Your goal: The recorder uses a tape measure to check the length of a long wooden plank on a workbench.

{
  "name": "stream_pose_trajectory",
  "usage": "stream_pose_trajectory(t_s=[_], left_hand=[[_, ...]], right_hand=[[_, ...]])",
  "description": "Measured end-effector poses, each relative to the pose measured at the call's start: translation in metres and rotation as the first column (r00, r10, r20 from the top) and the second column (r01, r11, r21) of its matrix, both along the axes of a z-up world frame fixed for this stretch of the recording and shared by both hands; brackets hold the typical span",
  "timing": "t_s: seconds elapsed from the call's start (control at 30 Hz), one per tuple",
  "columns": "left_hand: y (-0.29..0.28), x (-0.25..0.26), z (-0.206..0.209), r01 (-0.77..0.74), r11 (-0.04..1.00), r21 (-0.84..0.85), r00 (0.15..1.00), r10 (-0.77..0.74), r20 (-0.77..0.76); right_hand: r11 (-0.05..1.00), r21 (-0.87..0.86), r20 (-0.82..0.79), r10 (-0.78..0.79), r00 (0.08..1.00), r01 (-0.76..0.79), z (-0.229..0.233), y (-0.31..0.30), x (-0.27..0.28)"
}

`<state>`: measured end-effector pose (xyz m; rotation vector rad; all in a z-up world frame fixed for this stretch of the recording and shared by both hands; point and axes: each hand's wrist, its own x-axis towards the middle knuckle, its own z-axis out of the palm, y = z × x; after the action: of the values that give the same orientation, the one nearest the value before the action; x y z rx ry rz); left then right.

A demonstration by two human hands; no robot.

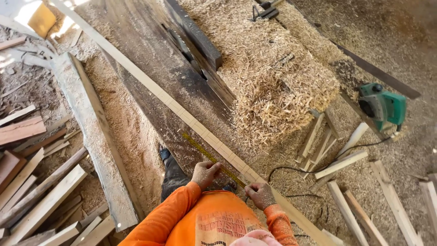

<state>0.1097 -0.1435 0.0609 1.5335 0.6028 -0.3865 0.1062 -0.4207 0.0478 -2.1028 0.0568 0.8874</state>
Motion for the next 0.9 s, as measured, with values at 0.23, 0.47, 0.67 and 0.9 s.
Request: stream_pose_trajectory(t_s=[0.23, 0.47, 0.67, 0.9], left_hand=[[0.05, 0.01, -0.01, -0.355, 0.929, -0.107, 0.931, 0.362, 0.055], [0.099, 0.008, -0.036, -0.247, 0.967, 0.066, 0.962, 0.237, 0.139], [0.074, -0.004, -0.047, 0.474, 0.512, 0.716, 0.837, -0.514, -0.187], [0.085, -0.017, -0.067, 0.674, 0.189, 0.714, 0.646, -0.62, -0.446]], right_hand=[[0.998, -0.01, 0.111, -0.062, 0.992, 0.063, 0.006, 0.004, -0.015], [0.97, -0.226, 0.091, -0.067, 0.994, 0.086, 0.02, -0.036, -0.028], [0.935, -0.265, 0.036, -0.235, 0.971, 0.237, 0.018, -0.058, -0.031], [0.898, -0.355, -0.094, -0.311, 0.946, 0.26, 0.012, -0.051, -0.023]])
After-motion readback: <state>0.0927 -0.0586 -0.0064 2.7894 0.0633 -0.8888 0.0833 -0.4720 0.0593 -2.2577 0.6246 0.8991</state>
